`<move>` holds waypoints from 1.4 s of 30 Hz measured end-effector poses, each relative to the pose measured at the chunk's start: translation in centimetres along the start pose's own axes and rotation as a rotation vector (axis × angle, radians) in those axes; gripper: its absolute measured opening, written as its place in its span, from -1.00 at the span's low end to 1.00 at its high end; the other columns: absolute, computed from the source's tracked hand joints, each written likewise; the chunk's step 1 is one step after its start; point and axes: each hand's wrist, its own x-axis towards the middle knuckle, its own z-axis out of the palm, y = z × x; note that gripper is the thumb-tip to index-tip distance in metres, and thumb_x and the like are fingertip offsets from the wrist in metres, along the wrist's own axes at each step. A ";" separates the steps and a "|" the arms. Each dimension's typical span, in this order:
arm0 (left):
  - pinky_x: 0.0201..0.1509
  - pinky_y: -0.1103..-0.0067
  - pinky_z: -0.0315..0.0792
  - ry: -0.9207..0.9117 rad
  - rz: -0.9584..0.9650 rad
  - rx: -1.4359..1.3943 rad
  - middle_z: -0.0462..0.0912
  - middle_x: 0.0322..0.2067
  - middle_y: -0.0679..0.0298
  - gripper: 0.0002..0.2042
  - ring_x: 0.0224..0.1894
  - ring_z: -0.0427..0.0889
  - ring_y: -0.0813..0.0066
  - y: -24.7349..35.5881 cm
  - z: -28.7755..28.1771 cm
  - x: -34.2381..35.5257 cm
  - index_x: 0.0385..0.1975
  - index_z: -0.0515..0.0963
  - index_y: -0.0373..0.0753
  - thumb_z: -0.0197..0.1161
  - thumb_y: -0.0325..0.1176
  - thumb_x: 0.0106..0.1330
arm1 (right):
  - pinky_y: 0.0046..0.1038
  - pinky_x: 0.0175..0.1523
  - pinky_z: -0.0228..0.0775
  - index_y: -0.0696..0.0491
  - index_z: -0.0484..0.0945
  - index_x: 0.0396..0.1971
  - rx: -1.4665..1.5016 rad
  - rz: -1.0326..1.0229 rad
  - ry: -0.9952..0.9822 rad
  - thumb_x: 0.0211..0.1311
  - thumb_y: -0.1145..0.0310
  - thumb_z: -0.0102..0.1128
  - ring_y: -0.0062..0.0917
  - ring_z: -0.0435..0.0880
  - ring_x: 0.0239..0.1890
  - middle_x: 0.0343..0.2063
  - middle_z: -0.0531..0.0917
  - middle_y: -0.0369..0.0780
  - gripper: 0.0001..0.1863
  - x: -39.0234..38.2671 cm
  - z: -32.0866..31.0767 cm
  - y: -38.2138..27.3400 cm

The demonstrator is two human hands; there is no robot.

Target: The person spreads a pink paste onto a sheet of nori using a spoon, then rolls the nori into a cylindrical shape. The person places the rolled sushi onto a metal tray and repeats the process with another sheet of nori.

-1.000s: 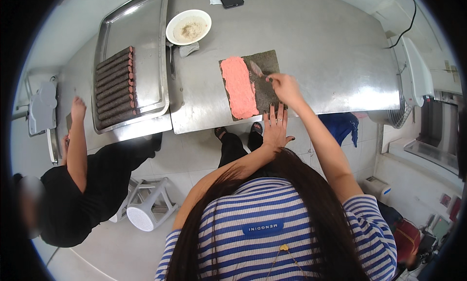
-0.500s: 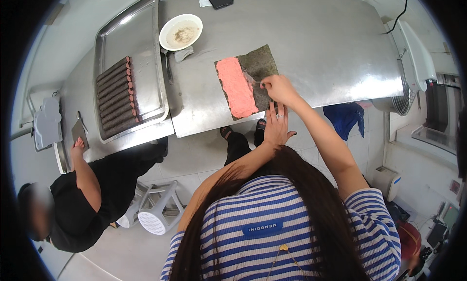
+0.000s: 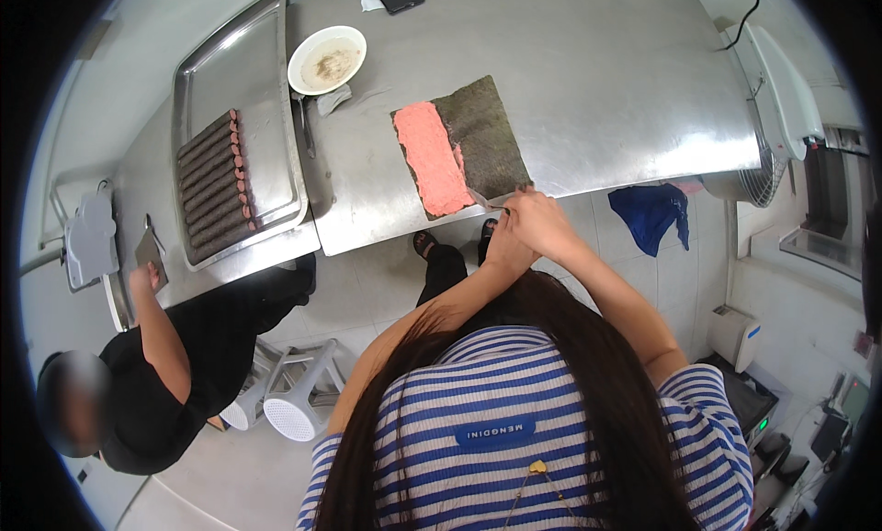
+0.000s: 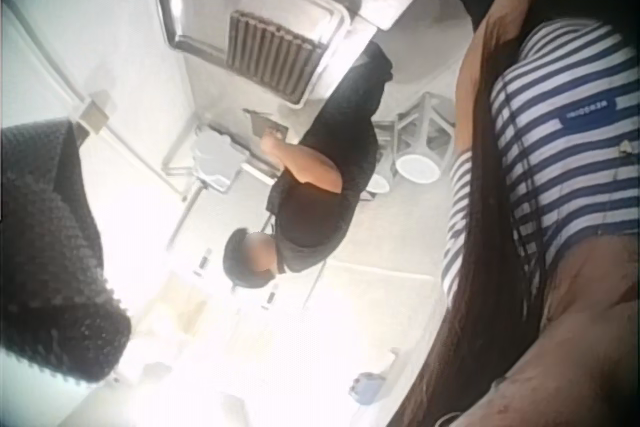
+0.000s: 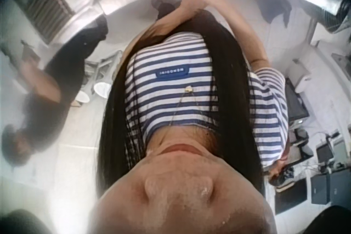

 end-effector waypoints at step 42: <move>0.23 0.34 0.25 0.070 0.424 -0.399 0.43 0.10 0.25 -0.60 0.17 0.35 0.25 -19.3 -10.3 -10.6 -0.04 0.46 -0.22 0.29 -0.23 0.12 | -0.17 -0.32 0.51 0.13 0.58 -0.29 -0.272 0.322 0.462 0.04 0.52 0.02 -0.10 0.64 -0.39 -0.35 0.59 -0.11 -0.78 -0.5 9.7 -11.7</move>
